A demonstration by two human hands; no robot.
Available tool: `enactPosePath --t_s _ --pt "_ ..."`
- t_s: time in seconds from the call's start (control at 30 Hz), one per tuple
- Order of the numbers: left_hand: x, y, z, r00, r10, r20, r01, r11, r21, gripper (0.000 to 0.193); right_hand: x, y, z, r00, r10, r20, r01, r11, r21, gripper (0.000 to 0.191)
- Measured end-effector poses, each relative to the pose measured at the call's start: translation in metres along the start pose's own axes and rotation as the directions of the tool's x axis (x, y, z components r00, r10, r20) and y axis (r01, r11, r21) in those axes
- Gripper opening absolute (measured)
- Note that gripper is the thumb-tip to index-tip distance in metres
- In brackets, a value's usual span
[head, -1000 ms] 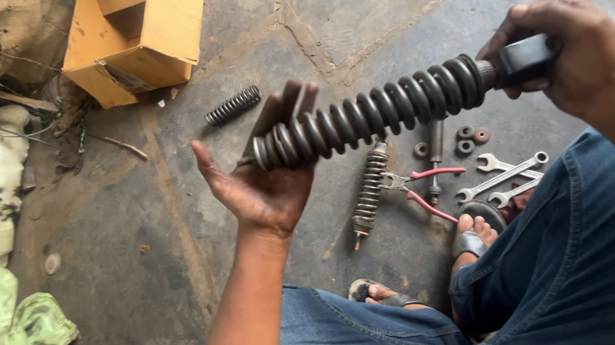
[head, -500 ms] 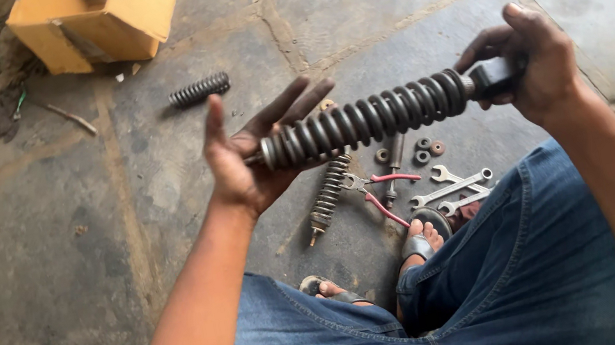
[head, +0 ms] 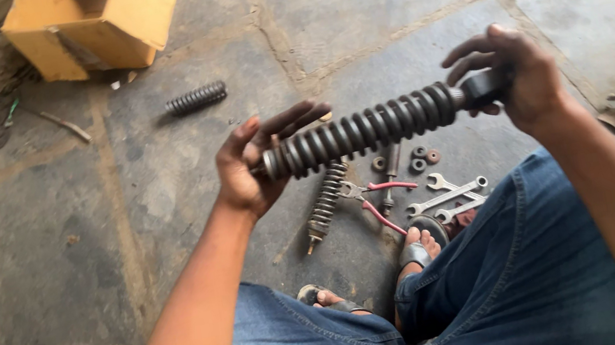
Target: The person sits on the floor and uses a wrench to loosen the top nut of a motorcycle shock absorber, then fits the coil spring onto the shock body and threads the end fitting on. They hold the assembly and tighten the nut with a wrench and pliers.
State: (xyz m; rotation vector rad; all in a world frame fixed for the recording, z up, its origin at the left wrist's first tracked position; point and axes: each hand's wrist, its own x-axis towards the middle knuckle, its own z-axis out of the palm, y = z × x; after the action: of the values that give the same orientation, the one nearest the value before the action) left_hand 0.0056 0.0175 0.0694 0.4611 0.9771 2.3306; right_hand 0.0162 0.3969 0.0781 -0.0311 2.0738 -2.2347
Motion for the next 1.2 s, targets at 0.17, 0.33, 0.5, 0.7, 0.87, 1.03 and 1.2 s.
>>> enactPosePath --t_s 0.17,0.33,0.5,0.7,0.87,1.03,1.2 --pt "0.0 -0.005 -0.009 0.999 0.035 -0.035 -0.033 0.998 0.049 0.074 -0.003 0.0 0.004 1.0 -0.014 0.015 0.014 1.0 -0.004 0.067" --pt "0.0 -0.006 -0.014 0.991 0.039 -0.125 -0.039 0.999 0.003 0.072 -0.004 0.0 0.006 1.0 0.009 0.017 -0.009 1.0 -0.005 0.067" --pt "0.0 -0.007 -0.019 0.984 0.06 -0.167 -0.061 0.998 0.001 0.07 -0.004 0.003 0.006 1.0 -0.017 0.02 0.018 1.0 -0.022 0.067" --pt "0.001 -0.006 -0.02 0.938 0.09 -0.335 -0.129 0.987 -0.096 0.06 -0.005 0.002 0.009 0.996 -0.074 0.053 0.086 0.961 -0.263 0.051" --pt "-0.001 0.007 -0.018 0.868 0.141 -0.476 -0.254 0.95 -0.183 0.053 -0.01 -0.008 0.025 0.981 -0.084 0.176 0.175 0.775 -0.607 0.065" --pt "-0.004 0.015 -0.026 0.769 0.199 -0.608 -0.407 0.886 -0.224 0.051 -0.016 -0.014 0.047 0.842 -0.336 0.422 0.539 0.508 -0.672 0.072" --pt "-0.013 0.027 -0.017 0.742 0.388 -0.546 -0.572 0.792 -0.213 0.055 -0.024 -0.005 0.063 0.971 0.007 0.239 0.208 0.467 -0.859 0.042"
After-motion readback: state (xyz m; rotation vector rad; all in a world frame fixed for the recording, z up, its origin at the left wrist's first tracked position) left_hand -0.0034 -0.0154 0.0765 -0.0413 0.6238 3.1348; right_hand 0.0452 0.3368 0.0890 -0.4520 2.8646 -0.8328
